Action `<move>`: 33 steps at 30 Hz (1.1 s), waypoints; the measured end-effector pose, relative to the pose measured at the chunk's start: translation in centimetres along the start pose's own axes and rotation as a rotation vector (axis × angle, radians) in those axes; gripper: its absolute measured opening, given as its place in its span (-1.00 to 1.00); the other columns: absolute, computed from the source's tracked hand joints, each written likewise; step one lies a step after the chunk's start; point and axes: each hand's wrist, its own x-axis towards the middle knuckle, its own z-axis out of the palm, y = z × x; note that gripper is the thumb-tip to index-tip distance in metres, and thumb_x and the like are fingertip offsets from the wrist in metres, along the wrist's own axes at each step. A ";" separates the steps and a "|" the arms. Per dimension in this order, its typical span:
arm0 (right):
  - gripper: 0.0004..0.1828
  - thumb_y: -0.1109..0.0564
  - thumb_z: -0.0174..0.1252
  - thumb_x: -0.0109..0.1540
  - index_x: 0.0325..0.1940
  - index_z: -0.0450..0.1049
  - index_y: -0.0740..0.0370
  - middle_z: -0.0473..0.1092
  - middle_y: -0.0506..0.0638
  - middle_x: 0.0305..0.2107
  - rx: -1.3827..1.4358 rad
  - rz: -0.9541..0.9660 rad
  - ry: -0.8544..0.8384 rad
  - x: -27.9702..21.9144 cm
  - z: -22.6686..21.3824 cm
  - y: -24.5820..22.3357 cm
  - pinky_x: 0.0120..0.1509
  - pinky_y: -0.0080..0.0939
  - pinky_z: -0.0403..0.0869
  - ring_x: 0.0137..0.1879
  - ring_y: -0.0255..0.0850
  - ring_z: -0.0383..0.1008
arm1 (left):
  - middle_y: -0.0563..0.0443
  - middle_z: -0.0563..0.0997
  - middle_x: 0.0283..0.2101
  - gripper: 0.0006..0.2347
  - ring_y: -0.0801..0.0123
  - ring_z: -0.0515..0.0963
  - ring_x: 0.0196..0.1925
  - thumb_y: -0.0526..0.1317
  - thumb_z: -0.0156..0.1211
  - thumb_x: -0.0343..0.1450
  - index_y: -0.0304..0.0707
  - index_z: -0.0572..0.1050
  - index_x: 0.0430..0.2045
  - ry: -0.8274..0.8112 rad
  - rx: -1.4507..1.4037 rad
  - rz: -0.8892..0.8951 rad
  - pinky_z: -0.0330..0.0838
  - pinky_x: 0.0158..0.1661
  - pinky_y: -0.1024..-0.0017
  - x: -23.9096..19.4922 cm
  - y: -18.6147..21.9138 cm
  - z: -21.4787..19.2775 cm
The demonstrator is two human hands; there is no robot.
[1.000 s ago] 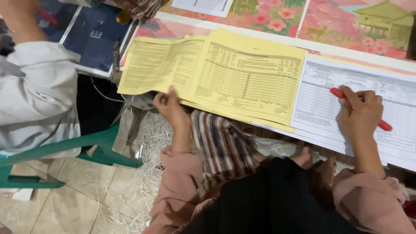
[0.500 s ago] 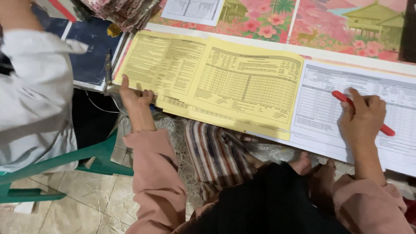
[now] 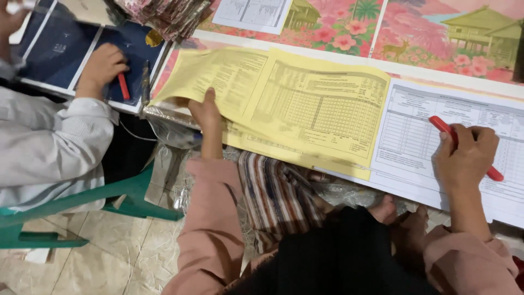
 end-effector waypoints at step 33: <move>-0.46 -0.19 0.23 0.11 0.14 0.43 -0.05 0.23 0.11 -0.27 0.375 0.238 -0.576 8.6 -2.0 -12.4 -0.23 0.08 0.42 -0.26 0.15 0.45 | -0.29 -0.29 0.37 -0.30 -0.19 -0.29 0.39 0.36 -0.33 0.32 0.07 -0.01 0.32 -0.851 1.310 0.903 -0.22 0.17 -0.31 -7.5 2.0 5.3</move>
